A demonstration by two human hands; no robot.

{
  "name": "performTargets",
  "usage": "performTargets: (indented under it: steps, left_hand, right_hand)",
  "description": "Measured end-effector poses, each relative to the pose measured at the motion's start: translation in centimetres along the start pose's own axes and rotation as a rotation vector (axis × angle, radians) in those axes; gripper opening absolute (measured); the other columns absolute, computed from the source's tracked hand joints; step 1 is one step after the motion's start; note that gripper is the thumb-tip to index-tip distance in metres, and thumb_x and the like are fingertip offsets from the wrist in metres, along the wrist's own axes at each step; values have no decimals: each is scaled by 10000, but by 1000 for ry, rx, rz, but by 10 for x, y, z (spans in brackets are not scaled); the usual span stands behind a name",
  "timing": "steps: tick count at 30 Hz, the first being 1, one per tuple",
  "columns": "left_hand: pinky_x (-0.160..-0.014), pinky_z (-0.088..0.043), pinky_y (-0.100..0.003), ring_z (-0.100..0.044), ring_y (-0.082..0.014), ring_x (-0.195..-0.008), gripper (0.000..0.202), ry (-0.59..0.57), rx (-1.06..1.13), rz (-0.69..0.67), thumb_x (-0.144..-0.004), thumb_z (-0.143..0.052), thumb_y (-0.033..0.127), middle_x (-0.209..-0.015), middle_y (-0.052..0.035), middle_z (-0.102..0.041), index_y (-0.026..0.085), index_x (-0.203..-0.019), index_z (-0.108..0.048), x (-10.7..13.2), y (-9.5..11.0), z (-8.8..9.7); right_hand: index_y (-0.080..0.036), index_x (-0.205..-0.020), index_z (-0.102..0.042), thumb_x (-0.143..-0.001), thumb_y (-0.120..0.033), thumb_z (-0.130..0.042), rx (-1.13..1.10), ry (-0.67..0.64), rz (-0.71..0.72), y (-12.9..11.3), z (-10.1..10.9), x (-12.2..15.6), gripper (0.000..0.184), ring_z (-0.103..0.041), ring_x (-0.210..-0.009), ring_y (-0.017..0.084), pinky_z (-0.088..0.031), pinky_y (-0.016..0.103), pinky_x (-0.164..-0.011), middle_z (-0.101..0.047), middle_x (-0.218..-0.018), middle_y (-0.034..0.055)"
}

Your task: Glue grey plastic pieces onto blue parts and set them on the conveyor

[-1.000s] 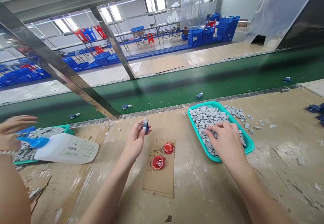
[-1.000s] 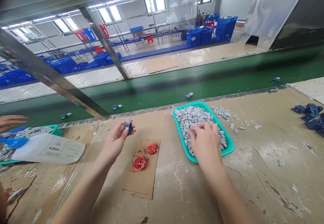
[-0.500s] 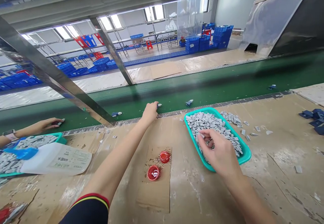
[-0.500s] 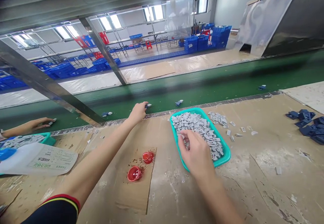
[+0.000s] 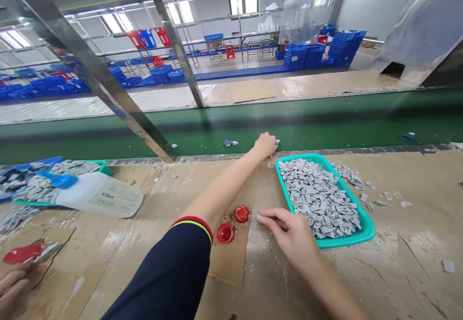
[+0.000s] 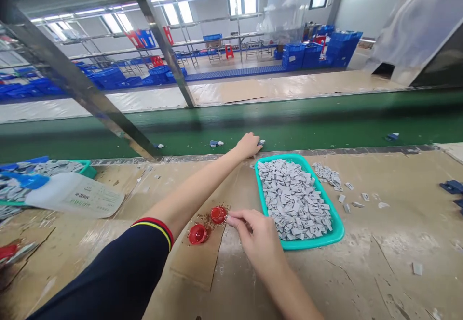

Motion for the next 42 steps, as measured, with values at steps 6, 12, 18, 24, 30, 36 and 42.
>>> performTargets:
  steps: [6,12,18,24,30,36,42]
  left_hand:
    - [-883,-459,-374,-590,-225,-1000,187,59,194,-25,-838,-586,189,-1058,-105,-652,120,-1007,-624,41,-20,32]
    - [-743,-503,-285,-630,-184,-889,151,167,425,-53,-836,-574,275,-961,-66,-678,169,-939,-601,157,-48,74]
    - [-746,-551,-308,-666,-185,-792,303,387,928,237,-661,-780,318,-851,-49,-695,190,-882,-616,280,-72,98]
    - [-768,-586,-327,-703,-220,-778,312,619,1194,599,-559,-845,220,-800,-62,-735,174,-800,-654,370,-64,71]
    - [-826,-569,-328,-699,-235,-892,293,688,1366,707,-568,-841,211,-892,-90,-747,157,-775,-641,388,-57,34]
    - [-829,-565,-300,-702,-219,-883,269,675,1431,648,-615,-821,198,-891,-84,-748,148,-819,-653,374,-52,32]
    - [-775,-580,-267,-711,-200,-837,276,686,1515,616,-642,-807,189,-884,-63,-751,154,-872,-659,357,-33,26]
  right_hand:
    - [-259,-877,-740,-868,-373,-599,21,29,76,-3,-7,3,182,-627,-845,230,-494,331,-700,-697,-893,56]
    - [-201,-794,-733,-736,-452,-718,-198,114,-174,13,-23,-3,258,-684,-798,264,-537,370,-739,-742,-838,84]
    - [-158,-763,-713,-691,-498,-741,-269,63,-234,18,-35,-9,349,-681,-726,246,-502,310,-607,-740,-771,111]
    - [-152,-782,-698,-722,-500,-722,-283,18,-260,24,-40,-12,354,-655,-727,210,-447,273,-590,-736,-778,98]
    - [-160,-762,-688,-718,-491,-726,-237,21,-246,25,-45,-13,336,-655,-713,213,-447,282,-596,-730,-761,87]
    - [-158,-768,-681,-725,-474,-729,-225,20,-226,24,-44,-15,323,-658,-723,212,-450,283,-608,-734,-780,95]
    - [-169,-786,-668,-736,-448,-740,-366,-19,-254,13,-39,-8,292,-604,-715,170,-401,244,-590,-715,-773,61]
Point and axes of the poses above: each hand's wrist, its own x-axis away from the middle knuckle, its own z-axis out of the back of the hand, y = z × x, the point moved 5 cm from there along -x, towards the middle knuckle
